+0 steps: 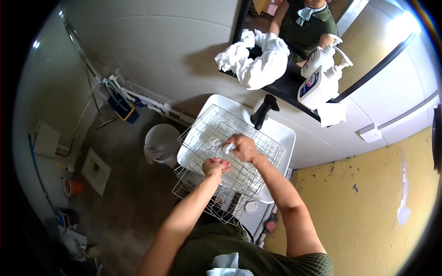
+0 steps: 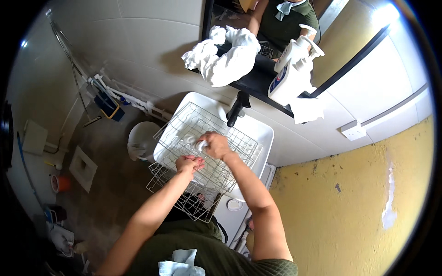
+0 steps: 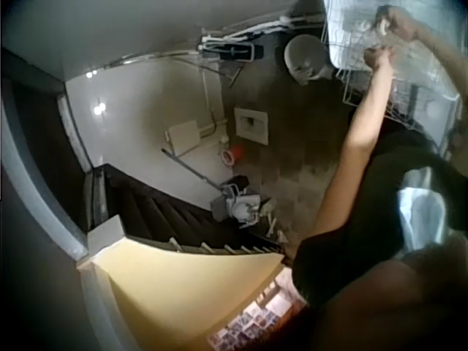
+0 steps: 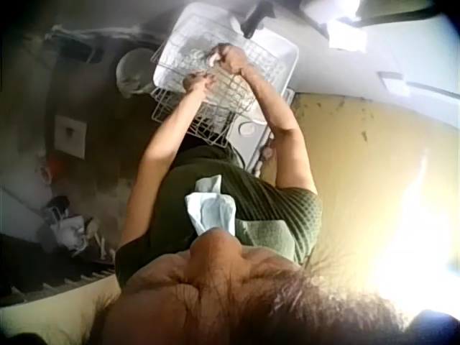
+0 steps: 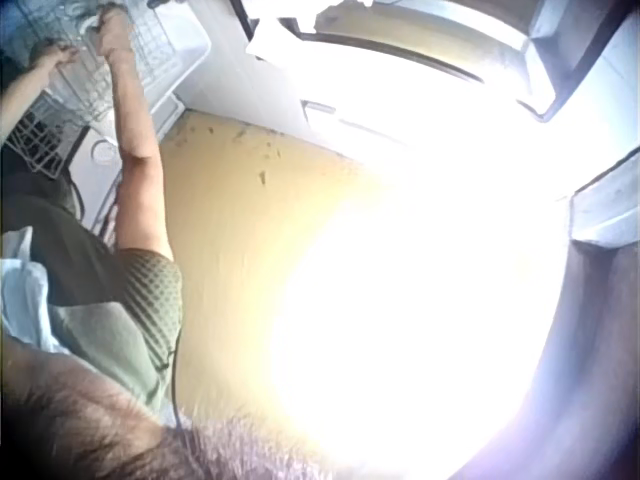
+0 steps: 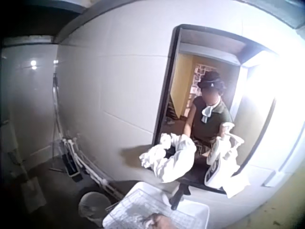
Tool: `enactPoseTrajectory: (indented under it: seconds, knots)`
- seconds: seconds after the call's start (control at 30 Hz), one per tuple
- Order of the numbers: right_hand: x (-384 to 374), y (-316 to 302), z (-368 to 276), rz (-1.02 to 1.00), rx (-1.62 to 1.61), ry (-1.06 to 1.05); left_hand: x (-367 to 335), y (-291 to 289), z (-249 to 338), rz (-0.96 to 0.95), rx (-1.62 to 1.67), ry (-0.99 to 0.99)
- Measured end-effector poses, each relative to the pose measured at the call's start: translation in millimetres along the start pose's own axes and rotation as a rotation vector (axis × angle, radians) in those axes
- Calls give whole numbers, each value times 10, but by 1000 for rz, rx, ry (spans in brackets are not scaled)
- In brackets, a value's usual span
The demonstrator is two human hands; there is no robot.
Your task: The person wipes a rectangular wire rack with a cloth under running water in a sink.
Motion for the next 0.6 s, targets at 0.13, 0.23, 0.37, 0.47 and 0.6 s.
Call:
enactPoseTrajectory:
  seconds: [0.13,0.23,0.37,0.47,0.6]
  knots:
    - [260,-386,369,42,-236,277,41,-11,41,8,35,-16]
    - [501,-761,570,178,-447,371,45,-71,76,41,16,-17]
    - [608,-796,1057,249,167,638,32,-45,36,21,4,-5]
    - [520,-147,1327,18,320,658,106,22,44,10,-16,24]
    - [496,-8,1059,110,250,705,131,53,159,11,-43,109]
Point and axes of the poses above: each hand's wrist, its own x-axis away from the middle knuckle, its own y-axis out of the palm, z = x × y, the point moved 8 cm from there along -x, towards the middle knuckle, and after that the axes turned 7 degrees about y, right-handed, at the moved point
